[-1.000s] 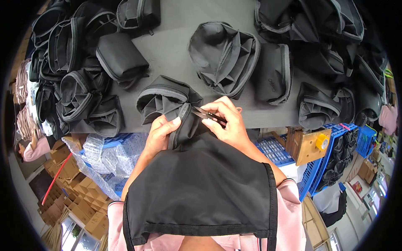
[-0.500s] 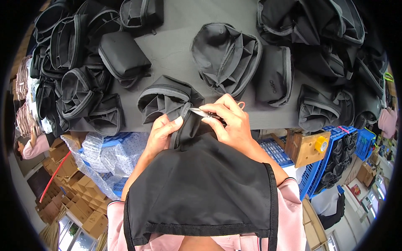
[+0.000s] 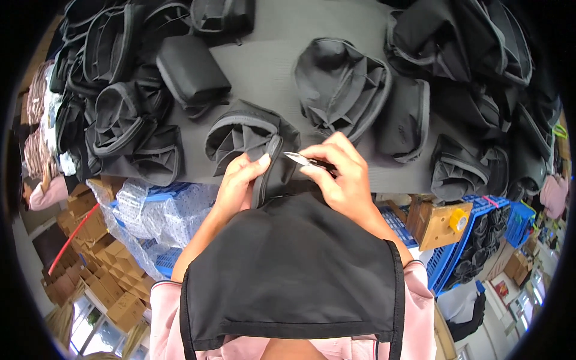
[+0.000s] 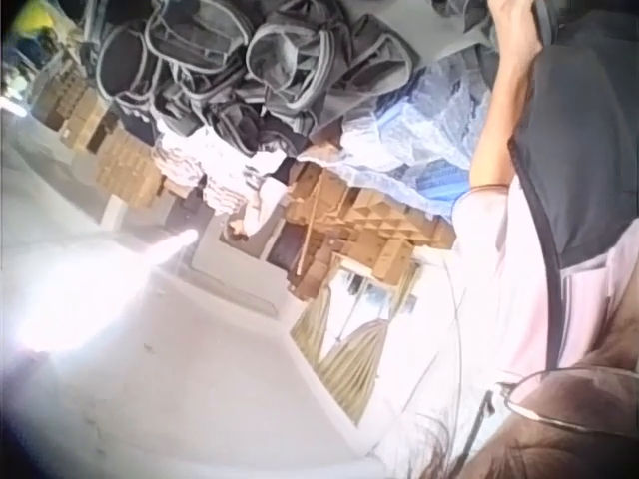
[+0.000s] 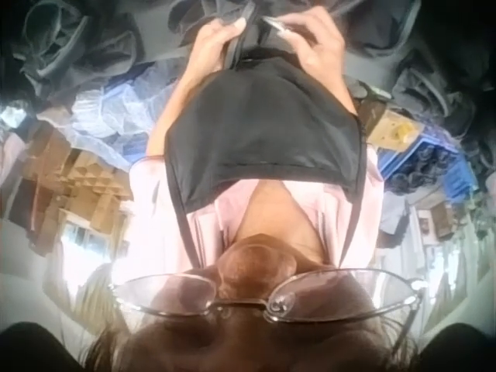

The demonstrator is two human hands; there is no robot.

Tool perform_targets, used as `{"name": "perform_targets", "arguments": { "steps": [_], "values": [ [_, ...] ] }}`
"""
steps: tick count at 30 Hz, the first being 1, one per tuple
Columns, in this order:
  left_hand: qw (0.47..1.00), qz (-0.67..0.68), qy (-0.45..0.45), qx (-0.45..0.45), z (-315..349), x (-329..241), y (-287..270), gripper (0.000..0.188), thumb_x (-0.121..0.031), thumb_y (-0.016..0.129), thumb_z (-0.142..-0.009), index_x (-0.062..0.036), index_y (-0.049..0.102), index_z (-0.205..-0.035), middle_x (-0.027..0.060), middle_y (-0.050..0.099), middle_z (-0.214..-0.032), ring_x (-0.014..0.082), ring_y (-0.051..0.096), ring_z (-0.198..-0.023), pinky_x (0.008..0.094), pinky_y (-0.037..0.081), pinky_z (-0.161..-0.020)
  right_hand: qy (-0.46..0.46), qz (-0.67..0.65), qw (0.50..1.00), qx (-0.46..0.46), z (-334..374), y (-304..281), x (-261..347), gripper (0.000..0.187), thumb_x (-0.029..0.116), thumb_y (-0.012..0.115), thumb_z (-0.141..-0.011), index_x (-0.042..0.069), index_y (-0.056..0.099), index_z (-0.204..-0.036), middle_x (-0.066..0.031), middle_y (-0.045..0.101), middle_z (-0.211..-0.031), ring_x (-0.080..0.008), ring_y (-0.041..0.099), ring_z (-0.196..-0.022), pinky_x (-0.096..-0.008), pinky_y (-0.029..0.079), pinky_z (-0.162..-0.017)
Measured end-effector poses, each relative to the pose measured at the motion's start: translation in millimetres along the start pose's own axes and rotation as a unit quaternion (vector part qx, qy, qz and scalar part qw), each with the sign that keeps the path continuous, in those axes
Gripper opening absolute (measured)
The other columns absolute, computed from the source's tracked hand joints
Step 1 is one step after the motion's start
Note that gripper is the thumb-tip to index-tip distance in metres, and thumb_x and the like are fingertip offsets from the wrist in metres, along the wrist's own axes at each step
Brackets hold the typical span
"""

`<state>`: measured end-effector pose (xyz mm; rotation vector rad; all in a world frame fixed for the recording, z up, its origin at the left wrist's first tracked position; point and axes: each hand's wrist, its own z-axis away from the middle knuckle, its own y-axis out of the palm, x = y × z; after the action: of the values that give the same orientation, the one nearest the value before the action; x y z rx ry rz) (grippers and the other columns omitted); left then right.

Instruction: Trimming excess fabric or threads from manufactured soft cases using small snips.

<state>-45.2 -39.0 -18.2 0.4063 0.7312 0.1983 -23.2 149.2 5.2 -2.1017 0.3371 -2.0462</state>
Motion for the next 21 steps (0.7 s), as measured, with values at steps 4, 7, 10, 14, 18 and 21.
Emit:
{"name": "perform_targets", "arguments": {
  "steps": [4, 7, 10, 14, 18, 21],
  "values": [
    [0.992, 0.11, 0.015, -0.061, -15, -32, 21, 0.026, -0.024, 0.056, -0.091, 0.001, 0.056, -0.1, 0.0093, 0.061, -0.098, 0.0175, 0.057, -0.094, 0.0329, 0.043, -0.086, 0.049, -0.059, 0.997, 0.015, 6, 13, -5, 0.037, 0.012, 0.078, -0.068, 0.004, 0.056, -0.096, 0.0, 0.044, -0.073, -0.0086, 0.044, -0.064, -0.0221, 0.039, -0.057],
    [0.972, 0.22, 0.042, -0.073, -48, -36, 6, 0.029, -0.026, 0.05, -0.094, 0.002, 0.053, -0.102, 0.011, 0.059, -0.105, 0.022, 0.055, -0.099, 0.0351, 0.04, -0.092, 0.019, 0.005, 0.999, 0.049, -11, 42, 2, 0.043, 0.018, 0.08, -0.067, 0.007, 0.048, -0.092, -0.0016, 0.042, -0.067, -0.0121, 0.043, -0.059, -0.0266, 0.039, -0.054],
    [0.976, 0.207, 0.044, -0.051, -41, -29, -6, 0.031, -0.021, 0.048, -0.095, 0.0048, 0.05, -0.11, 0.0123, 0.056, -0.111, 0.0219, 0.054, -0.102, 0.0334, 0.04, -0.094, 0.047, 0.044, 0.998, -0.006, -27, 66, -32, 0.036, 0.009, 0.076, -0.07, 0.006, 0.045, -0.086, 0.0035, 0.038, -0.064, -0.0062, 0.036, -0.059, -0.0225, 0.034, -0.052],
    [0.948, -0.298, 0.104, 0.024, -20, -31, -24, 0.032, -0.009, 0.047, -0.092, 0.0036, 0.049, -0.121, 0.013, 0.057, -0.111, 0.0192, 0.056, -0.1, 0.0298, 0.043, -0.089, 0.067, -0.012, 0.997, -0.035, -37, 55, -41, 0.026, 0.007, 0.071, -0.074, 0.003, 0.048, -0.085, -0.0027, 0.05, -0.068, -0.0091, 0.046, -0.062, -0.0234, 0.042, -0.059],
    [0.84, -0.53, 0.103, 0.056, -19, -43, -15, 0.042, -0.025, 0.062, -0.084, 0.0062, 0.054, -0.111, 0.016, 0.062, -0.098, 0.0189, 0.061, -0.086, 0.0302, 0.048, -0.078, 0.165, -0.142, 0.976, -0.013, -53, 57, -42, 0.019, 0.006, 0.07, -0.076, 0.002, 0.053, -0.083, -0.0004, 0.055, -0.072, -0.0065, 0.048, -0.066, -0.0227, 0.042, -0.06],
    [0.857, -0.51, 0.063, 0.037, -44, -43, -19, 0.049, -0.037, 0.072, -0.074, 0.0062, 0.056, -0.09, 0.0163, 0.064, -0.08, 0.0227, 0.065, -0.077, 0.0329, 0.05, -0.069, 0.237, -0.243, 0.941, -0.004, -71, 68, -37, 0.017, 0.006, 0.069, -0.076, 0.002, 0.055, -0.083, -0.0004, 0.056, -0.073, -0.0067, 0.049, -0.067, -0.0226, 0.042, -0.06]
  ]
}}
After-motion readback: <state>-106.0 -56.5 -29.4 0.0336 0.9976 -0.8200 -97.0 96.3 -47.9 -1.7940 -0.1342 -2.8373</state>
